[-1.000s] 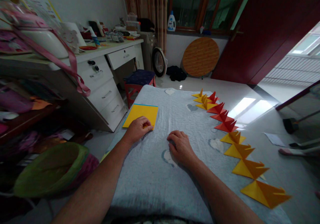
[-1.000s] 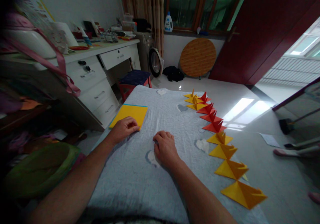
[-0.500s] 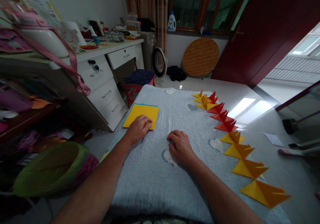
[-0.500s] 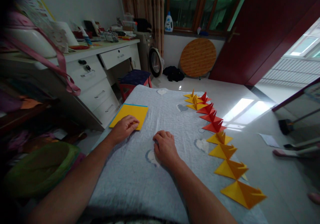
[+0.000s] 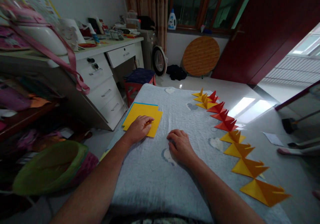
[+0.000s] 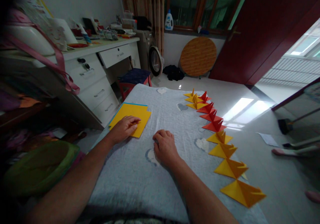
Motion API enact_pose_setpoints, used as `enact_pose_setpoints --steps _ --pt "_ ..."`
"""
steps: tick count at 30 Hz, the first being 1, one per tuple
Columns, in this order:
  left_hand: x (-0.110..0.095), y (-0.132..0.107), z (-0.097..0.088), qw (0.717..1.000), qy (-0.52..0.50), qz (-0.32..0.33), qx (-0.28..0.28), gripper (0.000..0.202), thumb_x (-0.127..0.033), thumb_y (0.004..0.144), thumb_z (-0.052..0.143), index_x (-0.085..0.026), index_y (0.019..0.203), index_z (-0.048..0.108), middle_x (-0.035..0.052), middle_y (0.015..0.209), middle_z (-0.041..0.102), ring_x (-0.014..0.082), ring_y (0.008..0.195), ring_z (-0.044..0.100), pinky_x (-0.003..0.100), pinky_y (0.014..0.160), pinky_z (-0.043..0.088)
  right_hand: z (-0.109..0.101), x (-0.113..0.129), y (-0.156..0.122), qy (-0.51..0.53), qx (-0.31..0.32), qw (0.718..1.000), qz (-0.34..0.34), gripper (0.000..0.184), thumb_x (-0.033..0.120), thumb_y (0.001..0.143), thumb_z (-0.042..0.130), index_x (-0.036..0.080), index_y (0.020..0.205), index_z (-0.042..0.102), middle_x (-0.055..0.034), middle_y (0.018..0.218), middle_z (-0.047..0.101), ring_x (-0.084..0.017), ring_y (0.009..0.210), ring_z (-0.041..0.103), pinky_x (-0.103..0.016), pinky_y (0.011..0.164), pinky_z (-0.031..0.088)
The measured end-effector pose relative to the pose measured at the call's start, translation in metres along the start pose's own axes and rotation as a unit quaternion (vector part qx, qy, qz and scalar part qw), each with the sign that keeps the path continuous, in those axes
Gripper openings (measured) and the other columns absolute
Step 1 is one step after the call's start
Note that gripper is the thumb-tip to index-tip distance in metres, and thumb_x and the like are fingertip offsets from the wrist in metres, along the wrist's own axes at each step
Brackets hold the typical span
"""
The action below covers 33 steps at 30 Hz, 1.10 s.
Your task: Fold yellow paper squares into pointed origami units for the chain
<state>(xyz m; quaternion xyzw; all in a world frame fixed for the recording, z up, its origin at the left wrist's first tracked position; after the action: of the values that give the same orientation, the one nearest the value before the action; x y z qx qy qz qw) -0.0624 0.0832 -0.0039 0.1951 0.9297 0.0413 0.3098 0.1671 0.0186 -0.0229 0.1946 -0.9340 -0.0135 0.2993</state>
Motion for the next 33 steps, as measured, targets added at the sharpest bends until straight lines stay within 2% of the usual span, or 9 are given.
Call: enact_pose_setpoints --steps 4,7,10,15,18,25,28,31,33 --pt "0.0 0.0 0.001 0.998 0.019 0.032 0.052 0.031 -0.031 0.082 0.063 -0.017 0.11 0.068 0.0091 0.107 0.068 0.0259 0.103 0.061 0.041 0.095 0.048 0.0 0.001 0.0 0.0 -0.002 1.0 -0.001 0.024 0.008 0.083 0.058 0.019 0.101 0.068 -0.0085 0.113 0.065 -0.025 0.107 0.052 -0.042 0.094 0.036" --pt "-0.002 -0.003 0.003 0.994 0.046 0.055 0.083 0.051 -0.042 0.073 0.077 -0.019 0.117 0.066 0.0093 0.118 0.064 0.0296 0.112 0.056 0.045 0.101 0.044 -0.001 0.001 0.0 0.001 -0.004 1.0 -0.001 0.024 0.007 0.083 0.058 0.019 0.101 0.068 -0.0087 0.112 0.065 -0.025 0.106 0.053 -0.042 0.094 0.036" --pt "-0.005 -0.004 0.004 0.991 0.079 0.059 0.087 0.059 -0.04 0.067 0.083 -0.019 0.119 0.066 0.0097 0.123 0.061 0.0315 0.116 0.052 0.046 0.102 0.042 -0.001 0.002 0.0 0.001 -0.008 1.0 -0.004 0.023 0.007 0.083 0.058 0.018 0.101 0.068 -0.0089 0.112 0.065 -0.025 0.106 0.053 -0.042 0.094 0.037" --pt "-0.003 -0.001 0.001 0.994 0.087 0.045 0.048 0.024 -0.029 0.073 0.078 -0.018 0.092 0.068 0.0073 0.103 0.065 0.0276 0.102 0.056 0.042 0.093 0.044 -0.001 0.002 0.001 -0.004 -0.008 1.0 -0.002 0.024 0.007 0.082 0.058 0.018 0.101 0.068 -0.009 0.112 0.066 -0.026 0.105 0.053 -0.043 0.094 0.038" --pt "0.003 0.002 0.0 0.997 0.072 0.024 0.015 0.015 -0.027 0.076 0.076 -0.019 0.078 0.064 0.0056 0.093 0.065 0.0257 0.094 0.058 0.039 0.087 0.044 -0.001 0.002 0.001 -0.004 -0.007 1.0 -0.003 0.023 0.007 0.083 0.058 0.018 0.101 0.068 -0.0089 0.111 0.066 -0.026 0.105 0.053 -0.043 0.094 0.038" --pt "0.004 0.001 0.0 0.99 0.024 -0.013 -0.14 0.009 -0.019 0.083 0.064 -0.02 0.077 0.058 0.0026 0.08 0.063 0.0205 0.08 0.059 0.032 0.074 0.045 0.001 -0.001 0.0 0.0 -0.017 1.0 -0.011 0.022 0.008 0.082 0.059 0.019 0.097 0.068 -0.0085 0.109 0.066 -0.027 0.104 0.055 -0.044 0.093 0.04" --pt "-0.006 -0.004 0.0 0.982 0.005 0.041 -0.186 0.007 -0.019 0.088 0.06 -0.019 0.081 0.06 0.0033 0.081 0.065 0.0201 0.081 0.06 0.032 0.076 0.046 0.003 -0.003 0.0 0.038 -0.048 0.998 -0.018 0.024 0.009 0.084 0.055 0.019 0.102 0.067 -0.0084 0.105 0.067 -0.026 0.101 0.057 -0.044 0.093 0.043" --pt "-0.02 -0.01 0.004 0.975 -0.009 0.122 -0.188 0.009 -0.018 0.091 0.058 -0.019 0.083 0.063 0.0036 0.081 0.067 0.0198 0.082 0.06 0.033 0.078 0.046 0.003 -0.005 0.0 0.08 -0.148 0.986 -0.017 0.039 0.013 0.086 0.055 0.018 0.124 0.059 -0.0116 0.115 0.062 -0.026 0.109 0.056 -0.044 0.097 0.046" --pt "-0.031 -0.015 0.008 0.969 -0.033 0.171 -0.175 0.01 -0.017 0.093 0.057 -0.019 0.085 0.064 0.0036 0.082 0.068 0.0191 0.082 0.06 0.032 0.077 0.046 0.003 -0.005 0.001 0.062 -0.215 0.974 -0.028 0.05 0.017 0.086 0.058 0.02 0.136 0.053 -0.0134 0.129 0.056 -0.028 0.119 0.051 -0.046 0.104 0.043"
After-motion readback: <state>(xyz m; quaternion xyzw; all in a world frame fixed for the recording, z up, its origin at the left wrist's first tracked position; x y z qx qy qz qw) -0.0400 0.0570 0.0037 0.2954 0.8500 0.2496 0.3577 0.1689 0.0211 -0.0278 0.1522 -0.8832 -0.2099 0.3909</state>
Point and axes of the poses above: each hand's wrist, its own y-axis towards the middle knuckle, its own z-axis out of the palm, x = y × z, the point moved 1 cm from there along y, towards the middle knuckle
